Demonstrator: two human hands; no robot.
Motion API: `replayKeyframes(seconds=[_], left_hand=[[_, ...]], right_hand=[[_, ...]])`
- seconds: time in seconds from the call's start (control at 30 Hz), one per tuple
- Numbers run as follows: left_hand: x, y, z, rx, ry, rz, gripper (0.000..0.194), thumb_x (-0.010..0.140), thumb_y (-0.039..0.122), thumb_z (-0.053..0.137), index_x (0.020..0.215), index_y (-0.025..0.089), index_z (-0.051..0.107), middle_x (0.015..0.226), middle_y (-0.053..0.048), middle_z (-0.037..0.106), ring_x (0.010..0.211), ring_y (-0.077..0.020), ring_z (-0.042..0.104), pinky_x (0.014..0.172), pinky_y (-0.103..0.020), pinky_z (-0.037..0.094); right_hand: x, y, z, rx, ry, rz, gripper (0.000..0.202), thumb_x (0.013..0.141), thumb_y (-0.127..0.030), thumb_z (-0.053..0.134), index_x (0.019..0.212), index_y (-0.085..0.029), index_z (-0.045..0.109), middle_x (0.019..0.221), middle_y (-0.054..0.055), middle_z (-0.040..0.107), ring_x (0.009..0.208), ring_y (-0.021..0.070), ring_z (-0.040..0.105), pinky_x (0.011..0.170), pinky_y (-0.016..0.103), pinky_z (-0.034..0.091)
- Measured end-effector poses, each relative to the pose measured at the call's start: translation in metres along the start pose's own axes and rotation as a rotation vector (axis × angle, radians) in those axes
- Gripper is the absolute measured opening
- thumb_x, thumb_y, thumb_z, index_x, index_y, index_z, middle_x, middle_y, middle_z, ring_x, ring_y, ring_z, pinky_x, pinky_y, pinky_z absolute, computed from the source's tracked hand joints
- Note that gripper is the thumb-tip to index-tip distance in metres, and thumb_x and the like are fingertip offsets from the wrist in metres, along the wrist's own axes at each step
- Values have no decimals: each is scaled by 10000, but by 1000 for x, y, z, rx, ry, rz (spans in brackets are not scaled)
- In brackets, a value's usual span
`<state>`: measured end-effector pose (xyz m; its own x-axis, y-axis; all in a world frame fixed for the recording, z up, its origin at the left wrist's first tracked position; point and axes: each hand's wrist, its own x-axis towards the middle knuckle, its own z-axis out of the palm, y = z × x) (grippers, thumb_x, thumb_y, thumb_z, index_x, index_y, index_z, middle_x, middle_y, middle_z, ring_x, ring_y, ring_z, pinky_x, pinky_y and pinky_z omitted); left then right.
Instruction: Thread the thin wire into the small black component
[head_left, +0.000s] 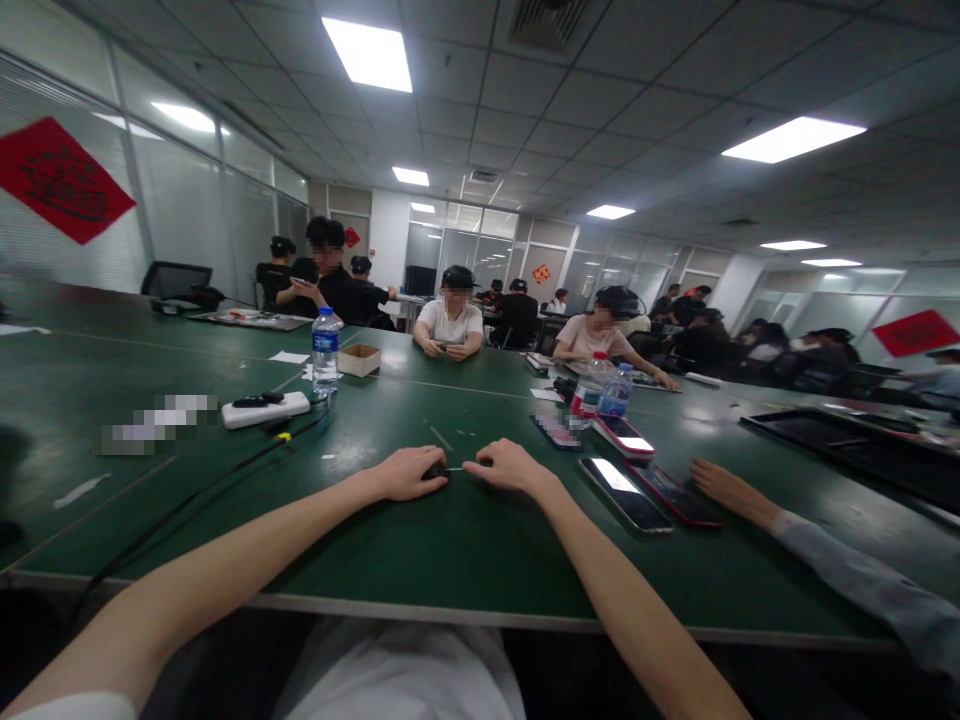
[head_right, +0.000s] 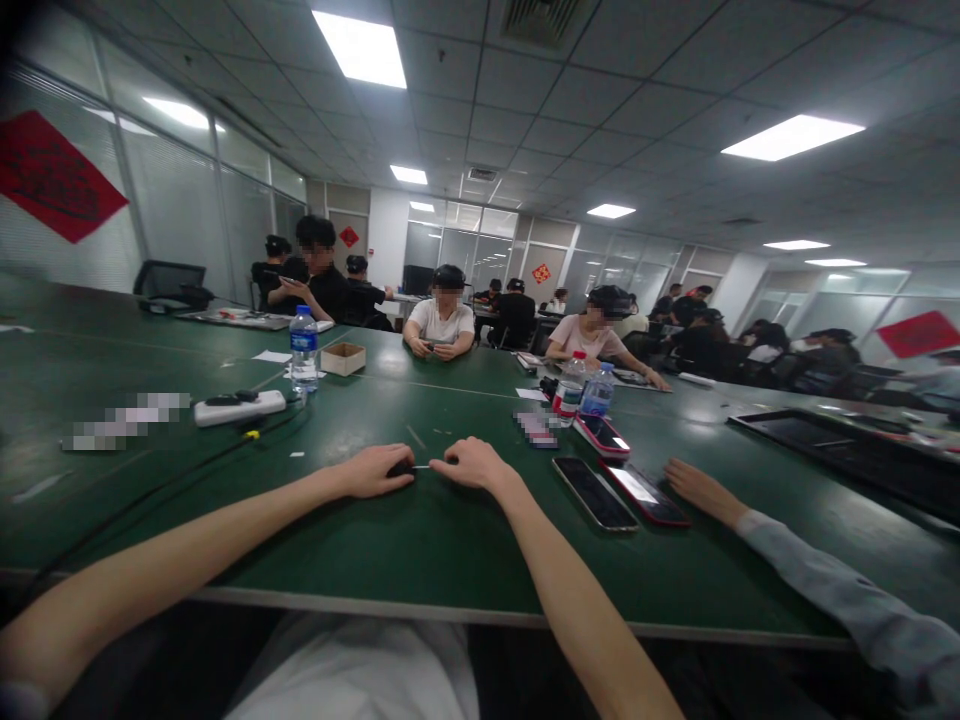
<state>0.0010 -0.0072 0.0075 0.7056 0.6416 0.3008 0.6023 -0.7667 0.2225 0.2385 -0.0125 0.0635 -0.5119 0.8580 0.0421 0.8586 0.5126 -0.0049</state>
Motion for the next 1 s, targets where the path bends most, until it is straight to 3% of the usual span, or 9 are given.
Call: replayKeyframes(seconds=[1.0], left_hand=[[0, -5, 2, 24, 8, 20, 236, 896, 394, 452, 999, 194, 522, 965, -56, 606, 858, -199, 588, 744, -302, 444]], right_hand=[[2, -3, 7, -24, -4, -57, 648, 848, -708, 323, 815, -198, 721, 829, 78, 701, 727, 181, 621, 615, 230, 405]])
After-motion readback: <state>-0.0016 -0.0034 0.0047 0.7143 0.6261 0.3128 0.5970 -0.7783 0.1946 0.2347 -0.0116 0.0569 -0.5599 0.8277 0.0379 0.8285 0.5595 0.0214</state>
